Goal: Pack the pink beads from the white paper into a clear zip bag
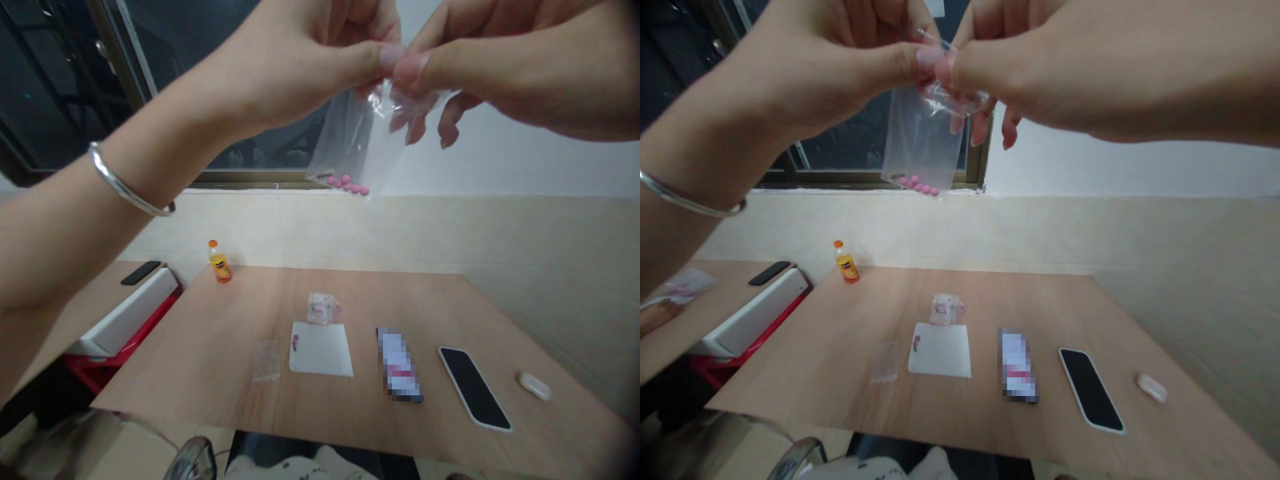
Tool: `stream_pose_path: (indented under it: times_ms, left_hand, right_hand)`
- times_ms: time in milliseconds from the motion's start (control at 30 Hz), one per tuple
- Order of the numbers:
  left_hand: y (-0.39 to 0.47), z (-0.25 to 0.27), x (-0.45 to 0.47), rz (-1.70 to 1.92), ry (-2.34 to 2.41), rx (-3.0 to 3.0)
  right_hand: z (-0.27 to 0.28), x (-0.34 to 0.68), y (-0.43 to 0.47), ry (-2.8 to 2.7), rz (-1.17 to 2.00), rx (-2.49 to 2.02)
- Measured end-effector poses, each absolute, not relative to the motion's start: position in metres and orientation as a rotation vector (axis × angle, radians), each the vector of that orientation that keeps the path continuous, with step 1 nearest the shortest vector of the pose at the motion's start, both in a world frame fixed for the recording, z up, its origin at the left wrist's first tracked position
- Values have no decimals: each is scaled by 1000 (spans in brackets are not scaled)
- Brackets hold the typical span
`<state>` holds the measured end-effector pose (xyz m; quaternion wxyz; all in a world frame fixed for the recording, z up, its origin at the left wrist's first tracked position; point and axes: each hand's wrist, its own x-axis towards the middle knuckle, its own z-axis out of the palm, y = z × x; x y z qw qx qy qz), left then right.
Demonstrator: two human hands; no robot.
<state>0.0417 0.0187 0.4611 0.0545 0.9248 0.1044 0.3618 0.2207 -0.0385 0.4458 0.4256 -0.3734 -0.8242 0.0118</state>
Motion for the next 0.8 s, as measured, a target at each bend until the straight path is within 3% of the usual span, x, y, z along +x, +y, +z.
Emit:
stream_pose_path:
  times_ms: [100,300,567,800]
  left_hand:
    - [20,444,41,1143,265,2830]
    - [24,398,35,1248,283,2775]
    - [29,343,24,1047,446,2836]
    - [67,261,18,828,518,2726]
  right_hand:
    - [440,213,-50,-2118,-255,-1286]
    - [416,216,-51,-2288,31,-1201]
    - [370,227,-33,-2457,385,-1214]
    - [283,230,14,-2437,626,-1241]
